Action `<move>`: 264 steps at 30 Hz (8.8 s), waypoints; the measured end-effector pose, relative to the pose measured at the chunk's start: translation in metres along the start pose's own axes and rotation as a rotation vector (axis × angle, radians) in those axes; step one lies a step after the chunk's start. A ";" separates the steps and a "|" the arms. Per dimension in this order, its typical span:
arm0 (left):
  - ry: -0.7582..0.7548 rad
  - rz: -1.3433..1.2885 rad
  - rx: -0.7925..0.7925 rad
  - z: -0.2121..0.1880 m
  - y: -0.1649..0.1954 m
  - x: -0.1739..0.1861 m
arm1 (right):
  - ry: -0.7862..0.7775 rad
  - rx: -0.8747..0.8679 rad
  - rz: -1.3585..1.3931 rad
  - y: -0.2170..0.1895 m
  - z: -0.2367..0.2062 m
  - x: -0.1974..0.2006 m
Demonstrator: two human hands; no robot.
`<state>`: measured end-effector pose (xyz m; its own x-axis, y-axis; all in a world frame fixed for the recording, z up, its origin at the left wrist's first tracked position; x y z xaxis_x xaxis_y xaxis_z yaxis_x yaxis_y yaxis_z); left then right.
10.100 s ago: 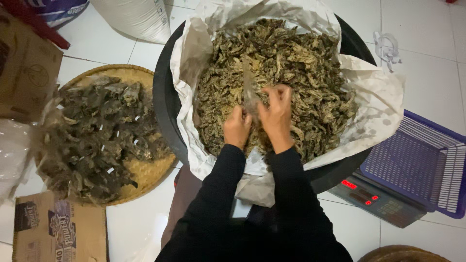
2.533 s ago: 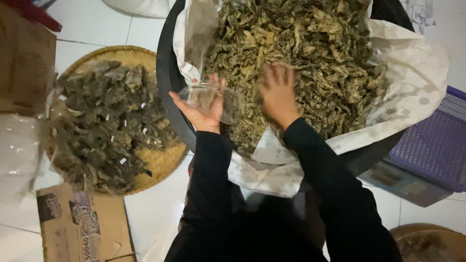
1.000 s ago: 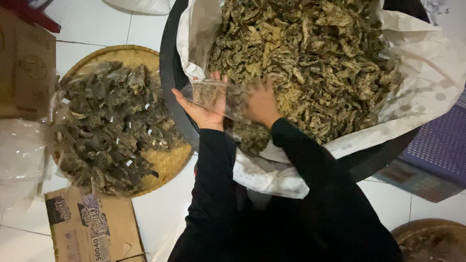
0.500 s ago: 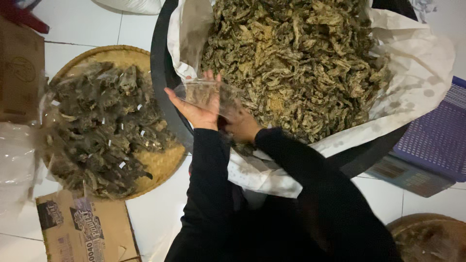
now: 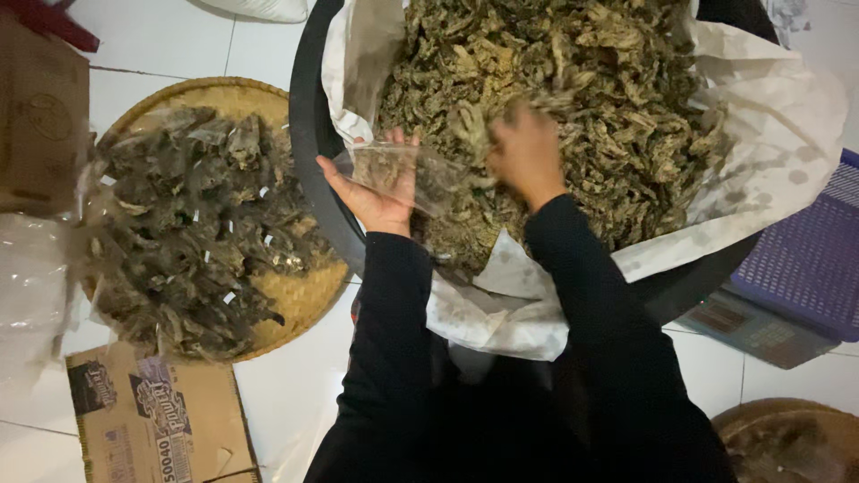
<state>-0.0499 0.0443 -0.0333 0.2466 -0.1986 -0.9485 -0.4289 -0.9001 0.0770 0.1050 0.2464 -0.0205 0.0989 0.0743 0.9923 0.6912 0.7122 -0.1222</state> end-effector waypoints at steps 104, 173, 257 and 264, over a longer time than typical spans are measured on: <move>-0.260 0.191 -0.008 -0.029 -0.012 -0.041 | -0.183 0.062 0.926 -0.071 -0.086 0.182; -0.377 0.272 0.121 -0.029 0.038 -0.014 | -0.074 0.227 0.611 -0.086 -0.001 0.032; -0.312 0.429 0.004 -0.025 0.039 -0.011 | -0.209 0.586 -0.367 -0.127 -0.049 -0.013; -0.299 0.468 0.027 -0.026 0.034 -0.004 | -0.100 0.507 0.029 -0.077 -0.067 0.020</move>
<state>-0.0424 0.0044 -0.0191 -0.2316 -0.4527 -0.8610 -0.4564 -0.7311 0.5072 0.1013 0.1460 0.0071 0.0266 0.1483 0.9886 0.2530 0.9557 -0.1502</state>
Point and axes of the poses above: each hand's wrist, its own z-axis towards the middle knuckle, its own x-axis out of the back of the hand, y = z × x, the point moved 6 cm from there along z, towards the middle knuckle, and after that the axes turned 13 degrees about -x, right-handed, at the moved point
